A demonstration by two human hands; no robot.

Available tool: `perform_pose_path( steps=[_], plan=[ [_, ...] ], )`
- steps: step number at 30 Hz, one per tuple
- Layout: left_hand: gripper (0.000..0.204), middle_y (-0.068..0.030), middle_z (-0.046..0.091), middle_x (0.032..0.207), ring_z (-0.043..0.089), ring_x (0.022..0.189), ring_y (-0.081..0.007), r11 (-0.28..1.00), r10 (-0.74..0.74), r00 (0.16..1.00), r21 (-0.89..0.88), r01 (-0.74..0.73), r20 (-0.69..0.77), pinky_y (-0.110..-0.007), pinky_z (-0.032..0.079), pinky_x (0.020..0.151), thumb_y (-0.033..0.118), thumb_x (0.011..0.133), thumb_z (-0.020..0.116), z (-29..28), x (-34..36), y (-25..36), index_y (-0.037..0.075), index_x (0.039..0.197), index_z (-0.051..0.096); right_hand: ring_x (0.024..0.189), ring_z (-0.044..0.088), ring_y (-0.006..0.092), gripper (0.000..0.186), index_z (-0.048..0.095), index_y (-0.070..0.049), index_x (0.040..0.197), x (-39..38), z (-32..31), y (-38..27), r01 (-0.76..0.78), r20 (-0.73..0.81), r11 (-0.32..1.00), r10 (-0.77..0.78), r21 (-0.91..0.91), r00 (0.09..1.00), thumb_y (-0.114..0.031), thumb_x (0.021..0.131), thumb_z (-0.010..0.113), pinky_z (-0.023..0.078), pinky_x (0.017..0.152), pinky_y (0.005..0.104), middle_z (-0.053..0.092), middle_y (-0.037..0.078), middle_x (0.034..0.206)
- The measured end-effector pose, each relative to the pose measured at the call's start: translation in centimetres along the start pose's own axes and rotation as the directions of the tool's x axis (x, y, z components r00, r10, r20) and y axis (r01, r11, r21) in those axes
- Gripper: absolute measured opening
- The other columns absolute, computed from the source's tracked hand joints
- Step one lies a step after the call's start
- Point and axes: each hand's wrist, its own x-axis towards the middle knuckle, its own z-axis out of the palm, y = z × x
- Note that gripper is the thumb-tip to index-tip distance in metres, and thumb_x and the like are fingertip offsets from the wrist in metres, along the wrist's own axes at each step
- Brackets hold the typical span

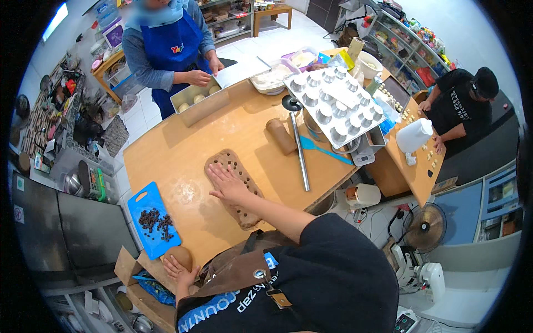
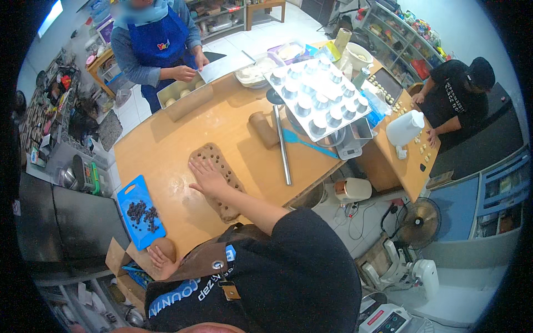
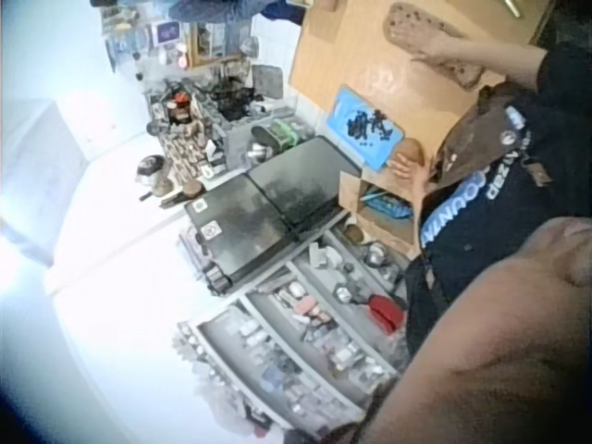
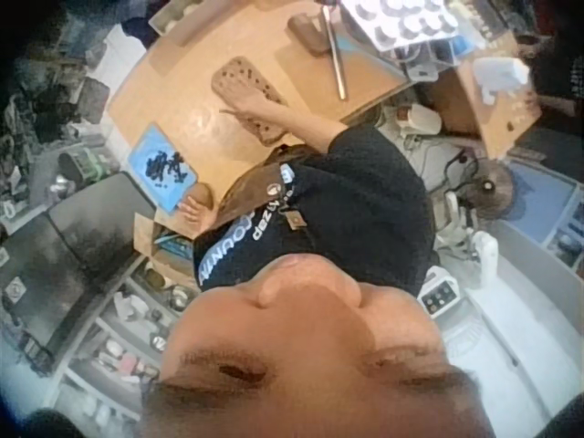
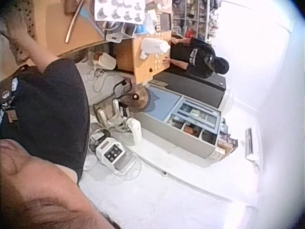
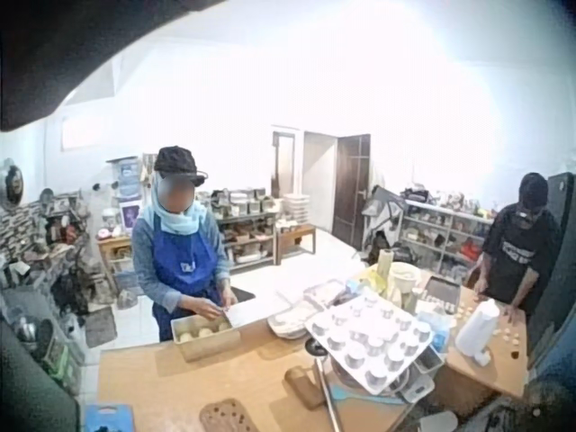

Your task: The person adds raisins to a flat piece of dough, rolls the dough into a cylinder, and then uses a rolling pin to flatten another piece of dough.

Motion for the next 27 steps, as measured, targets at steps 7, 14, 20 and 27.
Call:
perform_pose_path(
  steps=[7,14,20,27],
  plan=[
    [0.130,-0.0239,0.001,0.156,0.015,0.139,-0.0473,0.976,0.060,0.969,0.220,-0.006,-0.239,-0.059,0.027,0.106,0.067,0.059,0.072,1.2,0.1,-0.3,0.008,0.152,0.002,0.145,0.011,0.0267,0.076,0.021,-0.009,0.150,-2.3,1.2,1.1,0.021,0.406,0.996,0.015,-0.084,0.914,-0.056,0.093,0.040,0.010,0.117,0.0507,0.018,0.008,0.157],
    [0.135,-0.0205,-0.021,0.154,-0.016,0.139,-0.0477,0.999,0.041,0.995,0.010,-0.040,-0.093,-0.065,0.003,0.109,0.058,0.063,0.077,1.5,0.5,-1.3,0.014,0.149,-0.017,0.145,0.011,0.0272,0.076,0.021,-0.012,0.150,-4.3,1.0,0.7,0.008,0.129,0.995,0.005,-0.101,0.992,-0.059,0.093,0.040,0.008,0.117,0.0501,0.018,0.006,0.157],
    [0.135,-0.0210,-0.021,0.154,-0.016,0.139,-0.0476,1.000,0.001,0.996,0.000,-0.001,-0.091,-0.064,0.003,0.110,0.059,0.063,0.077,2.8,1.2,-1.5,0.014,0.149,-0.017,0.145,0.012,0.0276,0.075,0.021,-0.014,0.151,-2.8,-1.5,-0.3,0.031,0.342,0.990,0.018,-0.139,0.939,-0.056,0.093,0.041,0.008,0.117,0.0494,0.018,0.007,0.157],
    [0.135,-0.0211,-0.023,0.153,-0.019,0.139,-0.0473,0.997,0.048,0.999,-0.062,-0.050,-0.021,-0.068,0.005,0.107,0.060,0.064,0.077,0.0,0.4,-0.2,0.015,0.149,-0.017,0.144,0.017,0.0277,0.073,0.027,-0.013,0.148,-4.8,1.8,1.8,0.003,0.151,0.990,0.019,-0.143,0.988,-0.057,0.092,0.043,0.013,0.115,0.0525,0.019,0.007,0.157]
  ],
)
